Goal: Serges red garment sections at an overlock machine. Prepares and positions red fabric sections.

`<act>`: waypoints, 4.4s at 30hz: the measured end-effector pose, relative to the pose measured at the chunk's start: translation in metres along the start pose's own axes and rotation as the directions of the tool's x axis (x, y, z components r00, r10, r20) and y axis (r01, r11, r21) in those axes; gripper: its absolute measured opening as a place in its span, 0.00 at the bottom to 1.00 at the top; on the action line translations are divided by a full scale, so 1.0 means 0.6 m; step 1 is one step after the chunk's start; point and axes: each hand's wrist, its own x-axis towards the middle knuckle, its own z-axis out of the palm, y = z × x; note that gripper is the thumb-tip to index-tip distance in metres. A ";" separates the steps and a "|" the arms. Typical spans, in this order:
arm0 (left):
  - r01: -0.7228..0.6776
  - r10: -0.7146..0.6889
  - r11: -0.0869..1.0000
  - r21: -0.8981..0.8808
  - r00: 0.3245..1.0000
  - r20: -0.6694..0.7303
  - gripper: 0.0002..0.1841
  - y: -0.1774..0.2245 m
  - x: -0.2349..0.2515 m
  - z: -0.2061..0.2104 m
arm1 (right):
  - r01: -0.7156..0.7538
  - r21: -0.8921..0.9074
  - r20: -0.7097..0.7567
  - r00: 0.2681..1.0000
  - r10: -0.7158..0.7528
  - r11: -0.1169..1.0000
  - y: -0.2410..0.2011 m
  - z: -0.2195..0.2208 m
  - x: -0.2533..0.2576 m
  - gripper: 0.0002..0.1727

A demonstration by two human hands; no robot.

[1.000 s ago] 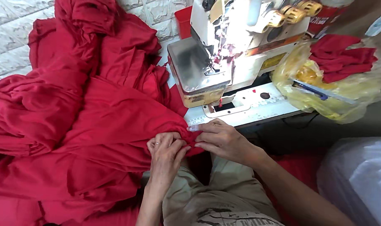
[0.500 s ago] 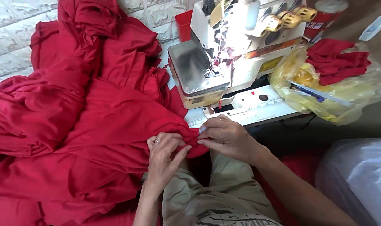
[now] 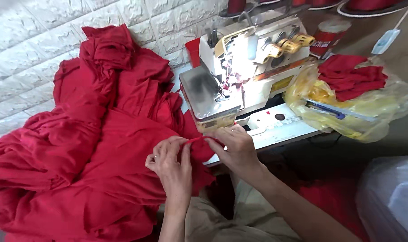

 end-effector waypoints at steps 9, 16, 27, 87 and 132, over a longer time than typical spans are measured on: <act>-0.272 0.275 0.960 -0.066 0.869 0.411 0.09 0.067 0.186 0.086 | -0.341 0.326 -0.144 0.904 0.403 0.882 0.047 0.000 0.027 0.10; 0.086 -0.013 0.993 -0.076 0.742 0.670 0.33 0.085 0.256 0.126 | -0.564 0.554 0.119 0.782 0.612 0.613 0.047 -0.055 0.068 0.11; 0.153 -0.032 0.970 -0.191 0.852 0.523 0.34 0.048 0.267 0.181 | -0.650 0.208 -0.067 0.736 0.674 0.731 0.074 -0.031 0.085 0.09; 0.588 -0.258 0.543 -0.599 0.796 0.548 0.30 0.098 0.226 0.116 | -0.355 0.368 -0.055 0.915 0.401 0.859 0.078 -0.046 0.111 0.12; 0.621 -0.320 0.379 -0.686 0.784 0.532 0.28 0.101 0.220 0.116 | -0.362 0.482 0.068 0.923 0.378 0.798 0.095 -0.037 0.104 0.13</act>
